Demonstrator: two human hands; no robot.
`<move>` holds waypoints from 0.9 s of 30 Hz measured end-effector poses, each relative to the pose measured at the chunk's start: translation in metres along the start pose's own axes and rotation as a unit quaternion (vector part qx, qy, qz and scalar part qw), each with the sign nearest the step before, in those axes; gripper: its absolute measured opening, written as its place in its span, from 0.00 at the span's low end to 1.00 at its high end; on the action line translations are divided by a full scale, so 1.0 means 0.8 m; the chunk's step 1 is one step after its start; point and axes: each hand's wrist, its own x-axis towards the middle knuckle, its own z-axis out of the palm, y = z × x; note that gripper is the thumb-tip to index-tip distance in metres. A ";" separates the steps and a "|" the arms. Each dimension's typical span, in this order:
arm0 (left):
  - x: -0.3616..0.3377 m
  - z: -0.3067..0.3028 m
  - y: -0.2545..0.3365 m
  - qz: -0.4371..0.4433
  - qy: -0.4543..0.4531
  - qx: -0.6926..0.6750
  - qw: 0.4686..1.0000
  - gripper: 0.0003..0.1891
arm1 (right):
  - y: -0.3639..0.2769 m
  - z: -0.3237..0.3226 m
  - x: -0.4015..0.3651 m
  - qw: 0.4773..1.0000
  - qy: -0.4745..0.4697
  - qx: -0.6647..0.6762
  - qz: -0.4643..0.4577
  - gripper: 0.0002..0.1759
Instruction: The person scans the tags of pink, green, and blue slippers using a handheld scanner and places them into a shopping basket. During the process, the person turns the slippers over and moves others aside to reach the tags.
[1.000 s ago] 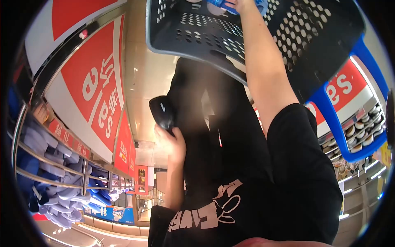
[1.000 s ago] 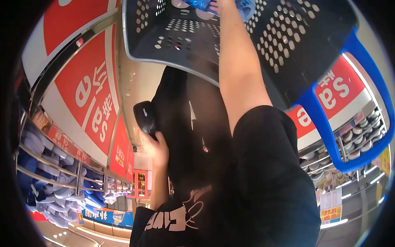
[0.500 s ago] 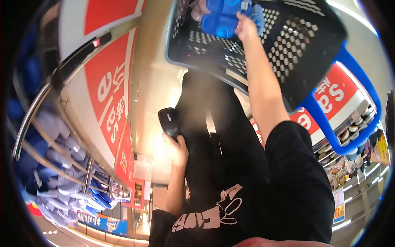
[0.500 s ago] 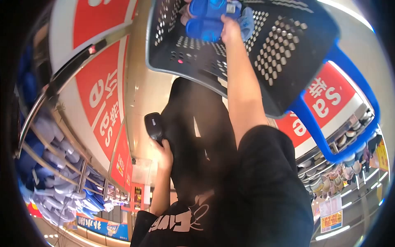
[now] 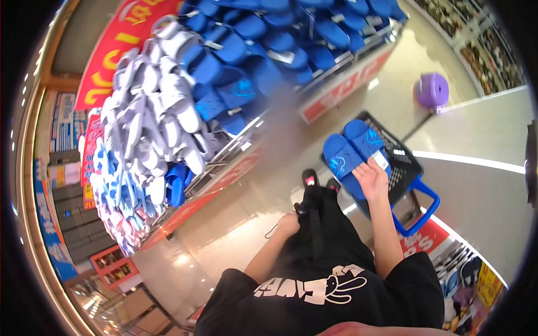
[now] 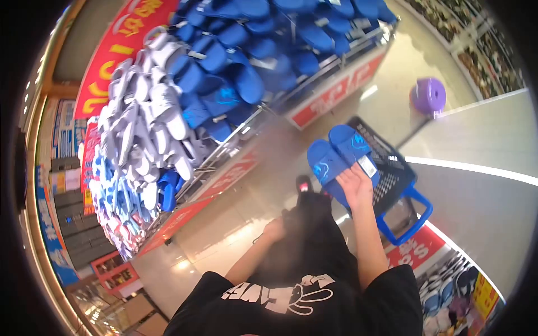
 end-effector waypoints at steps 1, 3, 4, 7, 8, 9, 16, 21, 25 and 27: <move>-0.002 -0.009 -0.014 -0.003 -0.011 -0.054 0.998 0.23 | -0.005 0.025 -0.007 1.000 -0.026 0.008 0.005 0.25; -0.008 -0.031 -0.039 -0.081 0.011 -0.213 0.974 0.25 | -0.002 0.063 -0.017 0.998 -0.053 0.002 0.018 0.27; 0.004 -0.020 -0.066 -0.087 0.031 -0.250 0.964 0.24 | 0.000 0.081 -0.016 0.998 -0.064 0.005 0.017 0.27; -0.036 -0.041 -0.084 -0.131 0.083 -0.305 0.940 0.22 | 0.009 0.129 -0.005 0.992 -0.121 -0.002 0.026 0.24; -0.051 -0.052 -0.086 -0.149 0.066 -0.307 0.938 0.22 | 0.010 0.149 -0.002 0.991 -0.127 -0.013 0.030 0.23; -0.039 -0.029 -0.114 -0.131 0.076 -0.277 0.949 0.22 | 0.010 0.175 0.000 0.991 -0.126 -0.022 0.036 0.23; -0.016 -0.014 -0.161 -0.114 0.019 -0.261 0.958 0.23 | 0.030 0.381 0.046 0.957 -0.280 -0.074 0.006 0.09; 0.097 -0.010 -0.246 -0.066 0.045 -0.242 0.967 0.24 | 0.079 0.517 0.169 0.911 -0.412 -0.031 -0.003 0.05; 0.030 -0.196 -0.214 -0.077 0.087 -0.230 0.966 0.26 | 0.131 0.607 0.272 0.898 -0.437 -0.051 -0.021 0.05; 0.034 -0.246 -0.225 -0.093 0.086 -0.275 0.953 0.25 | 0.161 0.626 0.320 0.941 -0.323 -0.099 -0.013 0.13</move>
